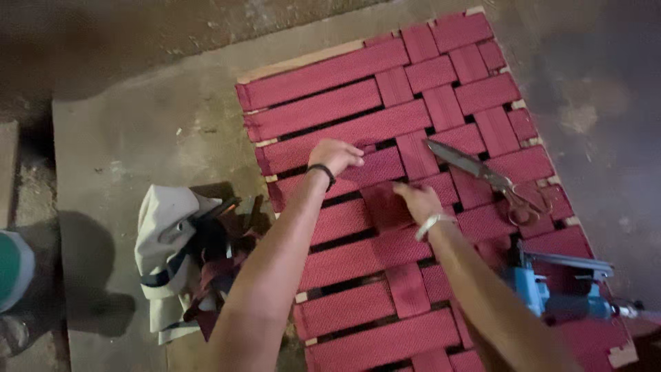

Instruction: The person weaves red fabric straps into a wooden frame, alternating over and under existing straps. They use a pneumatic staple gun to secure the straps at the edges and trim excess material with scissors.

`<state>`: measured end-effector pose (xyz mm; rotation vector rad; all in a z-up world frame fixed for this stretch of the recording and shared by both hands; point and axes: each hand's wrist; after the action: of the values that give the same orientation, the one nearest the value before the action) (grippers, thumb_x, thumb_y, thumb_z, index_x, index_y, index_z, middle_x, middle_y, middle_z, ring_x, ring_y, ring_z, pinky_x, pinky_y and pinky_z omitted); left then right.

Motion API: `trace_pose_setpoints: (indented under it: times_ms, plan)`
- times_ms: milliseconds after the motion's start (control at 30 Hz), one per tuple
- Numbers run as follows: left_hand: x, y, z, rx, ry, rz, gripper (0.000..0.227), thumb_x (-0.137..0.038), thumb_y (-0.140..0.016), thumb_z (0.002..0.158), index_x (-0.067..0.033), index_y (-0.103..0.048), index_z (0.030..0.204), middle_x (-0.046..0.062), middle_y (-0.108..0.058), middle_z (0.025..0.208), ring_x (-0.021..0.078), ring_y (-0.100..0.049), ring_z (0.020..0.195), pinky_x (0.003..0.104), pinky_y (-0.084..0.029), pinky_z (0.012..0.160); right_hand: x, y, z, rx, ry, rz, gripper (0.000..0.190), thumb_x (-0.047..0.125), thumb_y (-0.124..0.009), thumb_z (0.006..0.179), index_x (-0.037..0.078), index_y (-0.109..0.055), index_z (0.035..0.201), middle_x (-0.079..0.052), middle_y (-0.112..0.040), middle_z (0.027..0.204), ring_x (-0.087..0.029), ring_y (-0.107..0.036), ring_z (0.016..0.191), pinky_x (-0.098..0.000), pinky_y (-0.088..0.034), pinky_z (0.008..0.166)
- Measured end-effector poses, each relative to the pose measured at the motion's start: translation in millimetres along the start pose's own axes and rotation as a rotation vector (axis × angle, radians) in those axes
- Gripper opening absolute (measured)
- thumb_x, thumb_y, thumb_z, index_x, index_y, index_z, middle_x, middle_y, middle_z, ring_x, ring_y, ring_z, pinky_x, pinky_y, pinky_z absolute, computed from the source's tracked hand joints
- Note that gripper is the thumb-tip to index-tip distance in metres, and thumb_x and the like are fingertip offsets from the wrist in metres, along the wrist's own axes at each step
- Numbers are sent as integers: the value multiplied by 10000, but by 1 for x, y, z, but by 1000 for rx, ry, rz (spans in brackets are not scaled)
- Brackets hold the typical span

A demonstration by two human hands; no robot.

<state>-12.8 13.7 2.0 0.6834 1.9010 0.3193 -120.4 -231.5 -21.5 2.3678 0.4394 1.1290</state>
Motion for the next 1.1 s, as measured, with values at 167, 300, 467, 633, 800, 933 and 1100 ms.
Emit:
trace_pose_setpoints:
  times_ms: [167, 300, 467, 633, 800, 933, 1100]
  plan:
    - [-30, 41, 3, -285, -185, -629, 140, -64, -734, 811, -96, -679, 686, 44, -759, 737, 92, -769, 725, 286, -638, 684, 38, 21, -41, -214, 451, -86, 490, 236, -731, 907, 7, -637, 1329, -181, -751, 1168, -222, -744, 1003, -320, -582, 877]
    - [-69, 54, 7, -529, -502, -158, 221, -63, -885, 701, -48, -665, 682, 49, -729, 703, 129, -720, 664, 299, -588, 621, 100, 4, -8, -66, 871, 351, 387, 154, -654, 965, -35, -583, 1295, -124, -635, 1048, -154, -629, 964, -280, -528, 836]
    - [-100, 79, 50, -334, -655, -886, 159, -51, -655, 987, -32, -675, 830, 106, -801, 882, 133, -812, 814, 314, -707, 761, 190, -8, 49, -368, 701, 452, 356, 205, -718, 1053, -47, -580, 843, -53, -442, 719, -142, -388, 708, -353, -391, 623]
    - [-76, 100, 106, -418, -446, -186, 387, -434, -642, 995, -64, -708, 1087, 178, -747, 1089, 292, -715, 1019, 412, -569, 870, 238, -1, 100, -300, 628, 103, 421, 300, -668, 1054, -23, -643, 784, -109, -558, 665, -189, -501, 631, -364, -390, 591]
    - [-53, 79, 103, -131, -103, 466, 683, -698, -559, 886, -111, -714, 1199, 195, -679, 1206, 391, -639, 1143, 527, -492, 966, 182, -42, 135, -105, 430, -742, 343, 337, -586, 1008, 34, -735, 948, -107, -785, 895, -248, -747, 858, -426, -572, 740]
    - [-58, 68, 111, 46, -32, 718, 651, -613, -692, 810, -88, -719, 1194, 208, -729, 1218, 365, -697, 1140, 486, -545, 991, 154, -72, 145, 46, 145, -536, 446, 426, -676, 969, -13, -749, 1002, -216, -770, 1024, -343, -745, 960, -433, -611, 827]
    - [-62, 66, 135, 247, 89, 530, 529, -456, -695, 811, -86, -727, 1187, 172, -709, 1284, 326, -690, 1176, 479, -538, 1000, 176, -71, 126, -94, -25, -342, 403, 347, -761, 855, -18, -750, 1026, -208, -753, 1013, -330, -765, 930, -427, -621, 801]
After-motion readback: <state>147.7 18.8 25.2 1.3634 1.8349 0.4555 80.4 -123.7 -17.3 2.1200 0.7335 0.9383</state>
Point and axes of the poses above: each hand's wrist, its own z-axis towards the middle knuckle, its own y-axis out of the back of the hand, x = y × z
